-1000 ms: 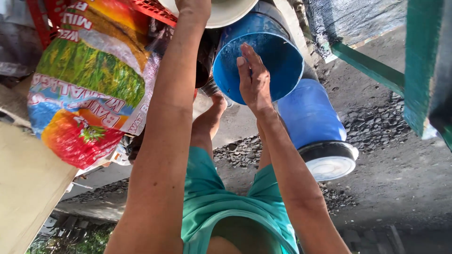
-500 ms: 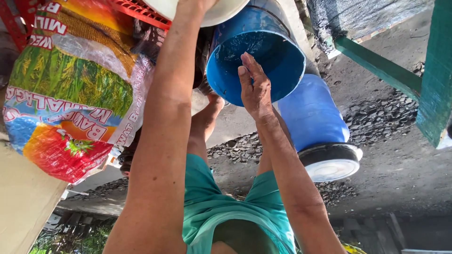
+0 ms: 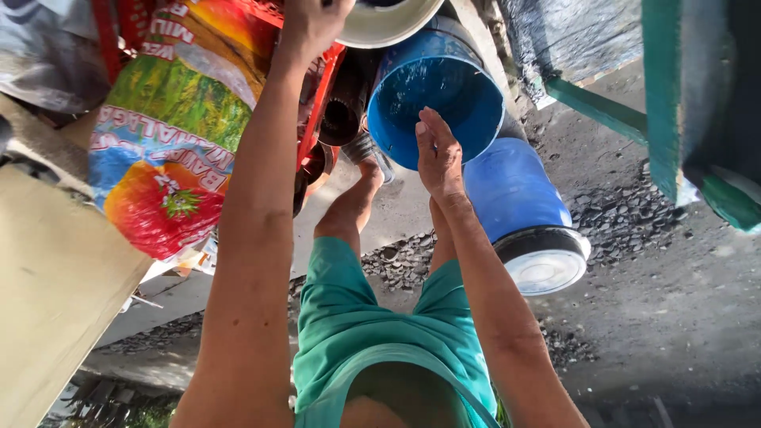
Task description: Rinsing various pots and containers using water scooped from a bucket with a small dipper in an outdoor kitchen setting.
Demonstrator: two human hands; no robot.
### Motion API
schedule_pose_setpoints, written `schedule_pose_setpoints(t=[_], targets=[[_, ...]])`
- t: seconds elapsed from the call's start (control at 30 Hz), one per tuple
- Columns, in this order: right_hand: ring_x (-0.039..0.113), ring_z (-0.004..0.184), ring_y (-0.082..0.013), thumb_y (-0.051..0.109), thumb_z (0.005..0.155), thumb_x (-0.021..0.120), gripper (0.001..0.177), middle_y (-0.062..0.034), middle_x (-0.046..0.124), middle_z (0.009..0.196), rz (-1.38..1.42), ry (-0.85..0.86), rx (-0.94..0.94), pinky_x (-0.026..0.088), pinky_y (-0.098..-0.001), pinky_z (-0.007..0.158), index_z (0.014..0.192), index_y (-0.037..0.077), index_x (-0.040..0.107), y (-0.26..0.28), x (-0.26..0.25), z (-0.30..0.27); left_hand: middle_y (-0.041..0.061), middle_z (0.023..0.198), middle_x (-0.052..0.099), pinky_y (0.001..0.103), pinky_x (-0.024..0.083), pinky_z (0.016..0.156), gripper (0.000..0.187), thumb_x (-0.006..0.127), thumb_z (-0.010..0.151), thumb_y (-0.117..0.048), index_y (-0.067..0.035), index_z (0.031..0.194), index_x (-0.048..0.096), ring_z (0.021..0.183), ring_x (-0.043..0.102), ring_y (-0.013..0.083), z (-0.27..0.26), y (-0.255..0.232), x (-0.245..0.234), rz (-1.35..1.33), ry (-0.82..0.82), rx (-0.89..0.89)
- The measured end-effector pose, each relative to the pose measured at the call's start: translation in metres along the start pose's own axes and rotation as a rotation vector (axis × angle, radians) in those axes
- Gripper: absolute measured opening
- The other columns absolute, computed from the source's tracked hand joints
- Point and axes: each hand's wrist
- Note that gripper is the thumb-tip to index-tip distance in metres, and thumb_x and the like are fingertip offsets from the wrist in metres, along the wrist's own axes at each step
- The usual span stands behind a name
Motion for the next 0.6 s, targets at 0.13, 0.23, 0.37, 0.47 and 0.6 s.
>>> schedule_pose_setpoints(t=[0.13,0.23,0.37,0.47,0.6], targets=[[0.066,0.114,-0.0153,0.027,0.110,0.059,0.038,-0.0113,0.072,0.127,0.063,-0.042,0.011,0.053,-0.0276,0.097,0.138,0.001,0.062,0.001,-0.002,-0.003,0.010,0.070,0.069,0.037,0.049,0.056,0.035,0.075,0.107,-0.029,0.000,0.087,0.070,0.060,0.066,0.0216,-0.035,-0.015,-0.062,-0.460,-0.070,-0.138],[0.061,0.089,-0.0129,0.029,0.106,0.063,0.040,-0.0089,0.073,0.106,0.148,-0.118,0.155,0.051,-0.0269,0.077,0.133,0.000,0.069,0.012,0.007,0.003,0.010,0.073,0.070,0.037,0.051,0.056,0.031,0.077,0.104,-0.029,0.000,0.092,0.072,0.061,0.068,0.0211,-0.065,-0.033,-0.115,-0.409,-0.094,-0.059],[0.062,0.088,-0.0119,0.035,0.105,0.062,0.045,-0.0072,0.071,0.105,0.217,-0.147,0.202,0.052,-0.0272,0.077,0.136,0.002,0.065,0.026,0.024,0.018,0.014,0.068,0.067,0.041,0.051,0.053,0.036,0.080,0.100,-0.032,0.000,0.086,0.069,0.056,0.066,0.0260,-0.105,-0.079,-0.167,-0.344,-0.028,-0.165],[0.068,0.103,-0.0123,0.040,0.104,0.061,0.052,-0.0051,0.069,0.118,0.409,-0.106,0.273,0.058,-0.0302,0.083,0.142,0.006,0.057,0.010,0.039,0.023,0.017,0.070,0.068,0.043,0.053,0.054,0.033,0.077,0.098,-0.032,-0.001,0.091,0.070,0.061,0.069,0.0331,-0.137,-0.120,-0.188,-0.302,0.018,-0.251],[0.062,0.115,-0.0180,0.042,0.099,0.062,0.060,-0.0012,0.061,0.134,0.626,-0.127,0.422,0.055,-0.0367,0.088,0.150,0.013,0.047,-0.030,0.062,0.039,0.019,0.079,0.070,0.049,0.052,0.060,0.030,0.072,0.101,-0.032,-0.003,0.110,0.068,0.070,0.068,0.0407,-0.176,-0.156,-0.181,-0.148,0.050,-0.288]])
Point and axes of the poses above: each hand's wrist, its own z-axis towards the middle knuckle, its own x-axis out of the palm, y = z × x
